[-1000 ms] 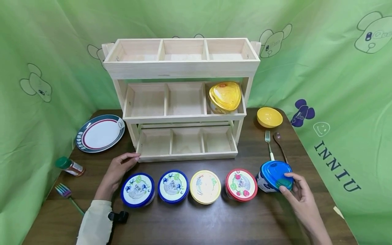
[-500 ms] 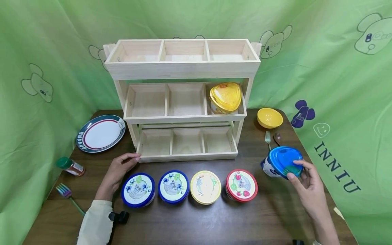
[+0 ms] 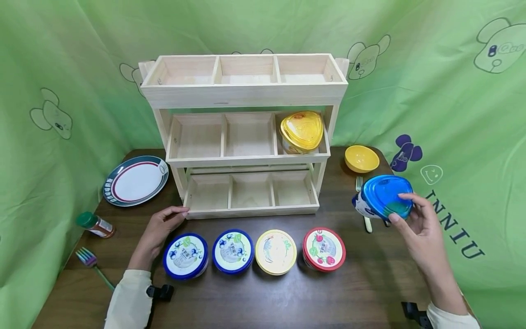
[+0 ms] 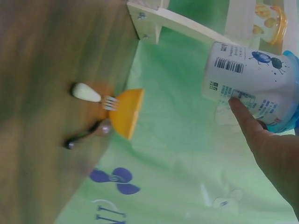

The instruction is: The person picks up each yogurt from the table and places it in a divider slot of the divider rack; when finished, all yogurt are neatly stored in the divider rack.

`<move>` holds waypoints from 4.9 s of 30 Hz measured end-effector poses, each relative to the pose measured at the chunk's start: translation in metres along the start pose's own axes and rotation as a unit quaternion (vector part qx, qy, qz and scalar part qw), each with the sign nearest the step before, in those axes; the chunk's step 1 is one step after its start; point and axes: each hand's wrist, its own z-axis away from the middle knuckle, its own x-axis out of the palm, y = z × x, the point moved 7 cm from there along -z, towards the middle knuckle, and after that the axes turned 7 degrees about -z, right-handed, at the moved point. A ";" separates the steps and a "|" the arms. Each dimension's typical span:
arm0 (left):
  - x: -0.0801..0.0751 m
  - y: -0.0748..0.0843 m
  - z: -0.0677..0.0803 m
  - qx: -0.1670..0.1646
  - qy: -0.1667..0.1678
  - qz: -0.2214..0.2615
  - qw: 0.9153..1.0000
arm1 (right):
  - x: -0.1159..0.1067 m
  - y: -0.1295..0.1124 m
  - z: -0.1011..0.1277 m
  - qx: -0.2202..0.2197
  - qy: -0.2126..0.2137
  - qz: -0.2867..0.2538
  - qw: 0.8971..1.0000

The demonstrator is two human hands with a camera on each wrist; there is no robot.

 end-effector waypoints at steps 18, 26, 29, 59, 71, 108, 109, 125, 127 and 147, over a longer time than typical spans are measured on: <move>0.000 0.001 0.001 0.011 0.004 0.001 1.000 | 0.051 -0.034 -0.021 -0.032 -0.072 0.004 0.997; 0.000 0.001 0.001 0.006 0.002 -0.004 1.000 | 0.094 -0.032 -0.019 -0.039 -0.129 -0.014 0.991; 0.000 0.001 0.001 0.006 0.003 -0.004 1.000 | 0.110 -0.034 -0.019 -0.043 -0.154 -0.025 0.987; 0.001 -0.001 0.001 -0.002 0.002 -0.004 1.000 | 0.224 -0.080 -0.063 -0.131 -0.258 -0.058 0.955; 0.000 0.001 0.002 0.006 0.007 0.004 1.000 | 0.251 -0.086 -0.092 -0.158 -0.234 -0.092 0.955; 0.002 -0.003 0.000 -0.007 0.005 0.013 1.000 | 0.294 -0.031 -0.117 -0.077 -0.178 -0.065 0.979; 0.001 -0.003 0.000 -0.006 0.005 0.014 1.000 | 0.295 -0.031 -0.117 -0.073 -0.179 -0.063 0.979; -0.001 0.001 -0.001 0.003 0.006 0.000 1.000 | 0.292 -0.029 -0.117 -0.050 -0.209 0.026 0.976; -0.002 0.002 0.000 0.002 0.005 0.001 1.000 | 0.290 -0.032 -0.114 -0.060 -0.209 0.030 0.976; 0.000 0.000 0.001 -0.002 0.005 0.007 1.000 | 0.190 -0.074 -0.078 -0.202 -0.203 -0.009 0.958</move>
